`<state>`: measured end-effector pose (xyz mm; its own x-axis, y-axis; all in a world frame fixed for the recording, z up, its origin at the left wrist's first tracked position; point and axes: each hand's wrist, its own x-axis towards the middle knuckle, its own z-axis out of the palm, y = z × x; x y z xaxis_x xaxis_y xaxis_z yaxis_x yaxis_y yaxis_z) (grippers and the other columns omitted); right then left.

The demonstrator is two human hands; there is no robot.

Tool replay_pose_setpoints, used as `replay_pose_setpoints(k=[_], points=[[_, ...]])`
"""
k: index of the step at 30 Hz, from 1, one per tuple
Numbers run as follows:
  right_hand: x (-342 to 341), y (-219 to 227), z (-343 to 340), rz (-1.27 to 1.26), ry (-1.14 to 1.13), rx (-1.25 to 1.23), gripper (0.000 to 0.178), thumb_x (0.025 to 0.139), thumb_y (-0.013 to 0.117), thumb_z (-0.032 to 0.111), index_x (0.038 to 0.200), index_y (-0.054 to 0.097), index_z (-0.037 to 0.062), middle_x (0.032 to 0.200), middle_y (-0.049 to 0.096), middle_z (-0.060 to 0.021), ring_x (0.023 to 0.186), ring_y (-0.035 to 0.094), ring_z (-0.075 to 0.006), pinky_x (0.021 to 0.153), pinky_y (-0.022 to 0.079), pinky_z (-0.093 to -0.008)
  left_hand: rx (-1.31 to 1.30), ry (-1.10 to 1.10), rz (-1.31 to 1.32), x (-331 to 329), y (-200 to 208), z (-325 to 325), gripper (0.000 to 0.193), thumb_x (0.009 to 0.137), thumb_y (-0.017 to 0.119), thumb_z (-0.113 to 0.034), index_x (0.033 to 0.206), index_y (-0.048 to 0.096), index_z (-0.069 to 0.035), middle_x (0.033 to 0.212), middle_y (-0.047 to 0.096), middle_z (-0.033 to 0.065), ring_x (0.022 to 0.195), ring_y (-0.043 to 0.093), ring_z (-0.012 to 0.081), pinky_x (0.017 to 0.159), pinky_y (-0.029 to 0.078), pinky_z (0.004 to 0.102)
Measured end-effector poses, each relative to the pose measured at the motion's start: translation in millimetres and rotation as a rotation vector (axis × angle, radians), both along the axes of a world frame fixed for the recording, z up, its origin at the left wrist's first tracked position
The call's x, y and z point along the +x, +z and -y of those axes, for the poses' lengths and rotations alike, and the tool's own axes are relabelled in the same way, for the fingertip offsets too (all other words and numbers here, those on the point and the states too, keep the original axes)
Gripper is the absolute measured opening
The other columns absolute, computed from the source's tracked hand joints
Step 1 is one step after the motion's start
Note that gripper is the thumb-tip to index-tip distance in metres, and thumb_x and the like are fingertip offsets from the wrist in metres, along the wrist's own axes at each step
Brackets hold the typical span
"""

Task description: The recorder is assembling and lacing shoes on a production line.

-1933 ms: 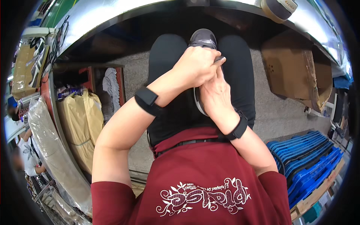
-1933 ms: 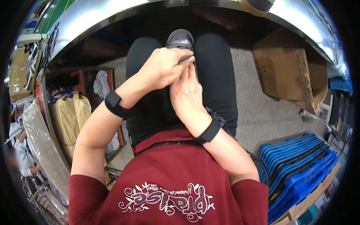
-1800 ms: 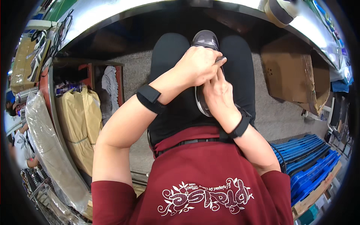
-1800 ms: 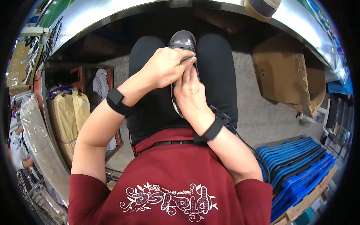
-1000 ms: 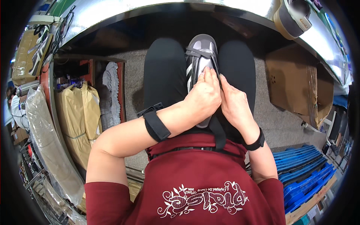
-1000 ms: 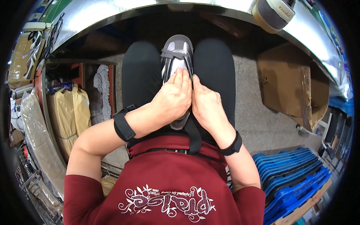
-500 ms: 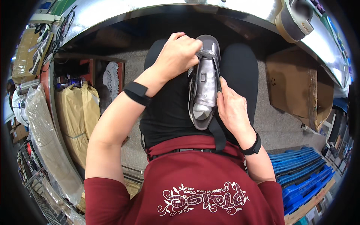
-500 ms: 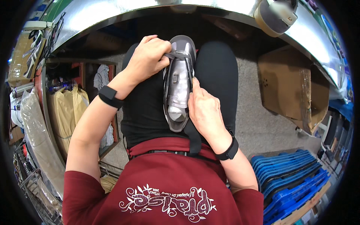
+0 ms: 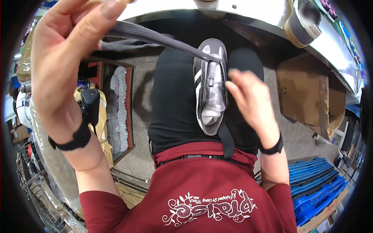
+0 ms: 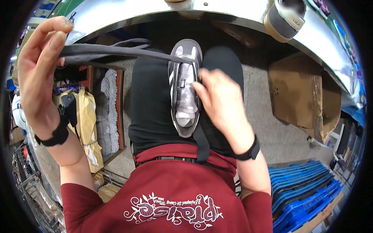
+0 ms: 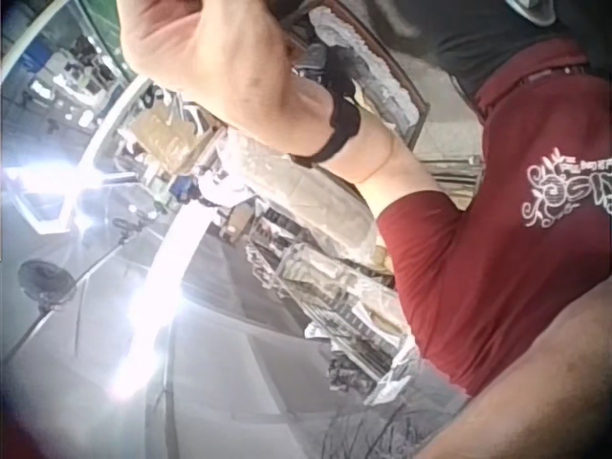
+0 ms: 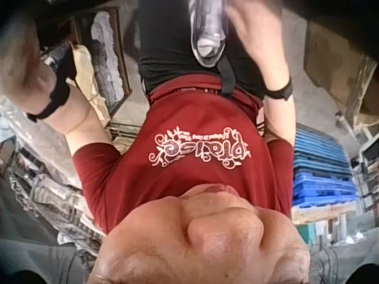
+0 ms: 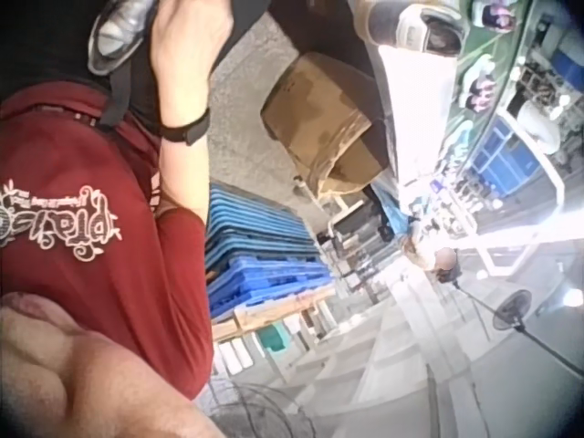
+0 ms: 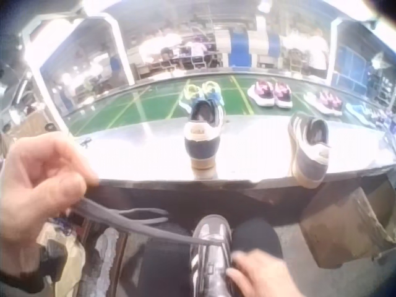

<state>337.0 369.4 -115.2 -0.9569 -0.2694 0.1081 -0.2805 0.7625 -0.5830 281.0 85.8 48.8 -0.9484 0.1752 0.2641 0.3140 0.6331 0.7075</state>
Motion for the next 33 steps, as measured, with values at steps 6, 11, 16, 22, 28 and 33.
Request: replay_pose_setpoints(k=[6,11,16,22,28,33], points=[[-67,-46,23,-0.197,0.306,-0.052,0.018,0.083,0.066,0.024,0.094,0.067,0.0098,0.076,0.063,-0.0107,0.073,0.059,-0.0271,0.069,0.047,-0.0369,0.046,-0.244,-0.137,14,-5,-63,0.027,0.090,0.065,-0.022,0.108,0.062,-0.003,0.091,0.063,0.0007,0.073,0.053,0.0035,0.065,0.040,0.0165],[-68,31,-12,0.256,0.128,-1.225,0.023,0.094,0.054,0.020,0.097,0.064,-0.0013,0.074,0.066,-0.0094,0.057,0.052,-0.0117,0.057,0.048,-0.0262,-0.119,-0.058,-0.520,17,-65,-68,0.016,0.085,0.069,-0.019,0.088,0.066,-0.004,0.068,0.061,0.0028,0.060,0.056,0.0168,0.061,0.047,0.0292],[-61,71,-28,0.101,0.117,-1.570,0.029,0.097,0.054,0.024,0.109,0.059,-0.0014,0.081,0.063,-0.0072,0.061,0.047,-0.0082,0.057,0.043,-0.0239,-0.023,-0.214,-0.100,26,-184,-126,0.041,0.078,0.071,-0.015,0.111,0.055,0.004,0.106,0.058,0.0220,0.103,0.056,0.0360,0.088,0.046,0.0428],[-46,52,-101,-0.014,0.179,-1.625,0.043,0.093,0.061,0.018,0.127,0.047,-0.0025,0.095,0.059,-0.0047,0.075,0.046,-0.0090,0.063,0.038,-0.0215,-0.056,-0.475,0.039,25,-179,-142,0.055,0.074,0.071,-0.022,0.123,0.052,-0.005,0.123,0.055,0.0161,0.103,0.058,0.0296,0.090,0.045,0.0418],[-23,79,-117,-0.094,0.195,-1.655,0.068,0.085,0.065,0.007,0.139,0.027,-0.0102,0.137,0.047,-0.0188,0.097,0.048,-0.0170,0.076,0.046,-0.0198,0.092,-0.393,-0.061,17,-208,-139,0.056,0.074,0.067,-0.006,0.127,0.049,-0.008,0.132,0.049,0.0137,0.100,0.061,0.0310,0.087,0.046,0.0398],[-21,116,-128,-0.074,0.343,-1.651,0.072,0.078,0.058,-0.013,0.140,0.022,-0.0080,0.115,0.038,-0.0148,0.102,0.046,-0.0152,0.082,0.049,-0.0229,0.108,-0.367,-0.153,40,-181,-153,0.053,0.073,0.067,-0.009,0.124,0.054,-0.011,0.115,0.061,0.0115,0.096,0.061,0.0270,0.082,0.044,0.0398]])
